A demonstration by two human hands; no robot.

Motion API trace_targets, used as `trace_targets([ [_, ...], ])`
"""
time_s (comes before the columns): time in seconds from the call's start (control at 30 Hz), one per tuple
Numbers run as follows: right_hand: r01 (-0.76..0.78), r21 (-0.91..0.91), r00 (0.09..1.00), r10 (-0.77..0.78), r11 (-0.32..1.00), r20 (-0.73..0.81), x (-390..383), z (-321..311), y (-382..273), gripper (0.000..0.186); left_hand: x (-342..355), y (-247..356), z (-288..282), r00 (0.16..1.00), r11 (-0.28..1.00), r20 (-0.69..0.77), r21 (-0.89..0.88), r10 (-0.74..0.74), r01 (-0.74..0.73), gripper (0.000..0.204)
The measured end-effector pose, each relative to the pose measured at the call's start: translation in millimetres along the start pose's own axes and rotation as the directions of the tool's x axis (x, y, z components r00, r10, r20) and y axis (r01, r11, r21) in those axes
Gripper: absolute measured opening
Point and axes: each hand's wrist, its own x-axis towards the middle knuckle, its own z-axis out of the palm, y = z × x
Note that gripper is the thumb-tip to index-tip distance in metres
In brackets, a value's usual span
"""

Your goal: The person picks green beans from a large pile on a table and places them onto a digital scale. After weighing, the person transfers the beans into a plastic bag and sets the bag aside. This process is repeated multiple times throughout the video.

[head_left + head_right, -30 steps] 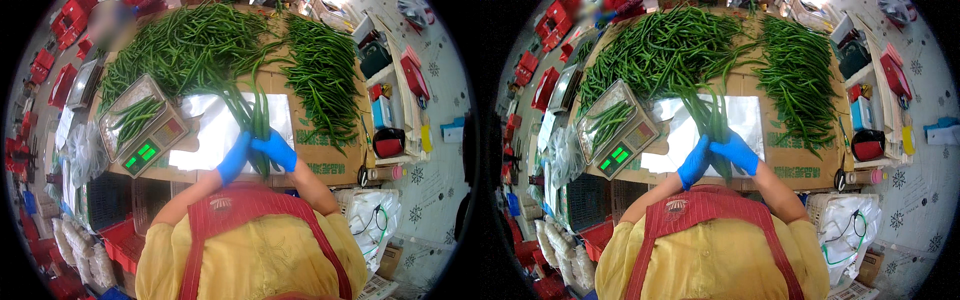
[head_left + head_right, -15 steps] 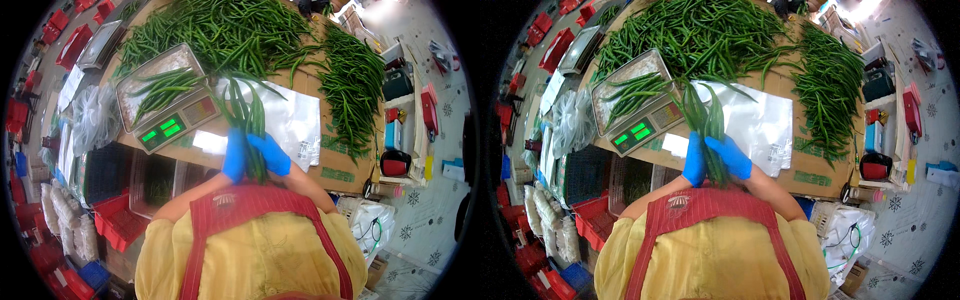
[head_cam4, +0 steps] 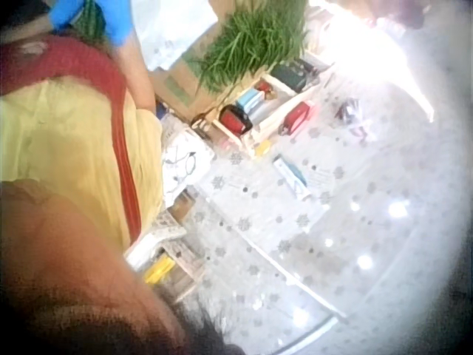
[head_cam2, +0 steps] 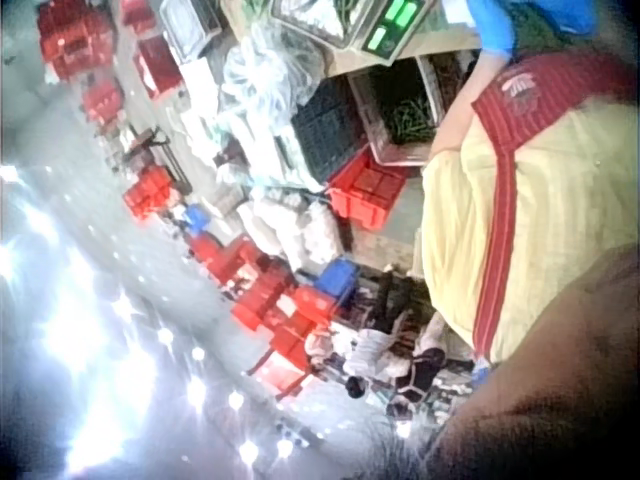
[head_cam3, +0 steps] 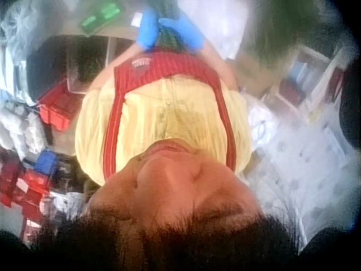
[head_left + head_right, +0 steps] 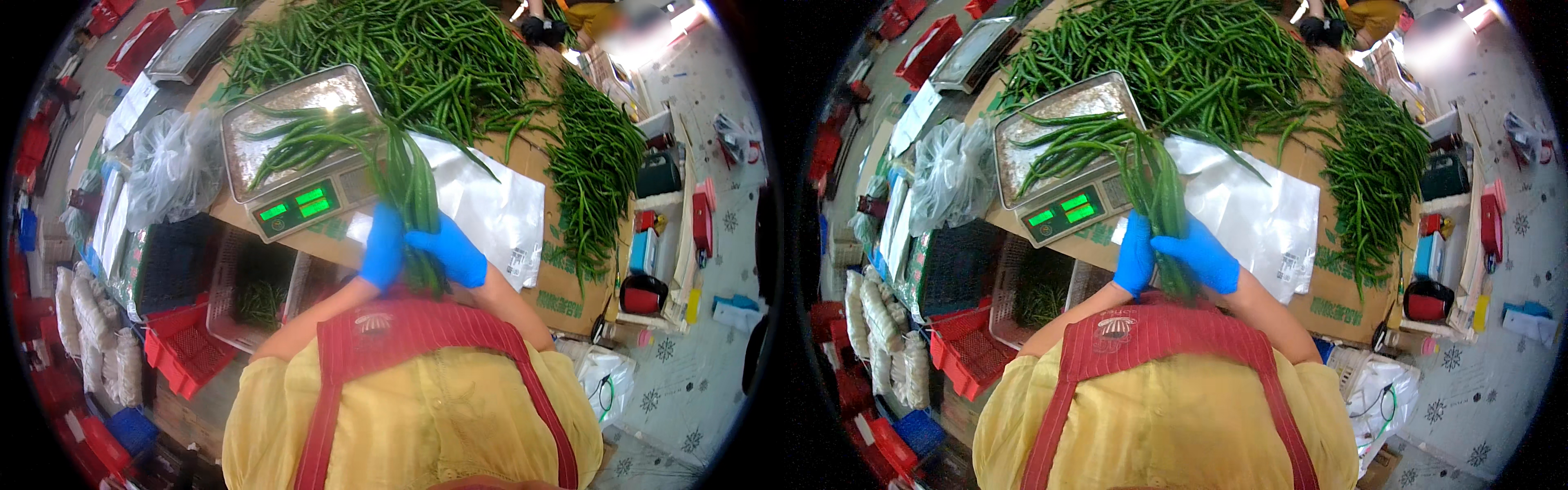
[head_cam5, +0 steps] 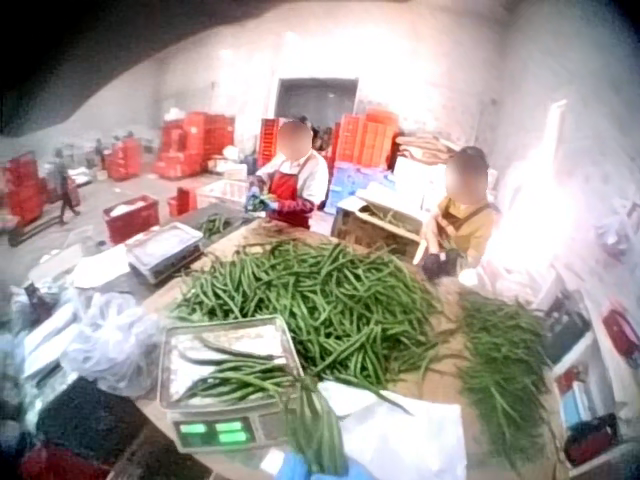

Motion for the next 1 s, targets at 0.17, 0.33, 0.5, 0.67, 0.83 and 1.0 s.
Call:
trace_targets([
  [0.17, -0.116, -0.055, 0.986, 0.122, 0.992, 0.112, 32, -12, -21, 0.058, 17, 32, -23, 0.956, 0.962, 0.132, 0.117, -0.262, 0.247, 0.039],
  [0.33, 0.200, -0.547, 0.977, -0.126, 0.813, 0.170, 107, -4, -69, 0.065, 32, 23, -62, 0.998, 0.997, 0.016, -0.042, -0.058, 0.059, 0.043],
  [0.5, 0.527, -0.850, 0.839, -0.171, 0.020, 0.516, 201, 40, -99, 0.065, 17, -26, -103, 0.982, 0.983, -0.044, 0.013, -0.182, 0.183, 0.043],
  [0.67, 0.621, -0.728, 0.743, -0.077, -0.292, 0.665, 265, 43, -63, 0.073, 16, -4, -106, 0.952, 0.950, 0.016, -0.065, -0.306, 0.307, 0.039],
  [0.83, 0.647, -0.695, 0.719, -0.052, -0.312, 0.693, 244, 44, -58, 0.085, 24, 0, -115, 0.964, 0.964, -0.048, -0.077, -0.260, 0.256, 0.039],
  [1.0, 0.581, -0.718, 0.747, -0.097, -0.384, 0.657, 217, 35, -51, 0.066, 46, 27, -115, 0.986, 0.971, -0.157, 0.239, 0.059, -0.020, 0.045],
])
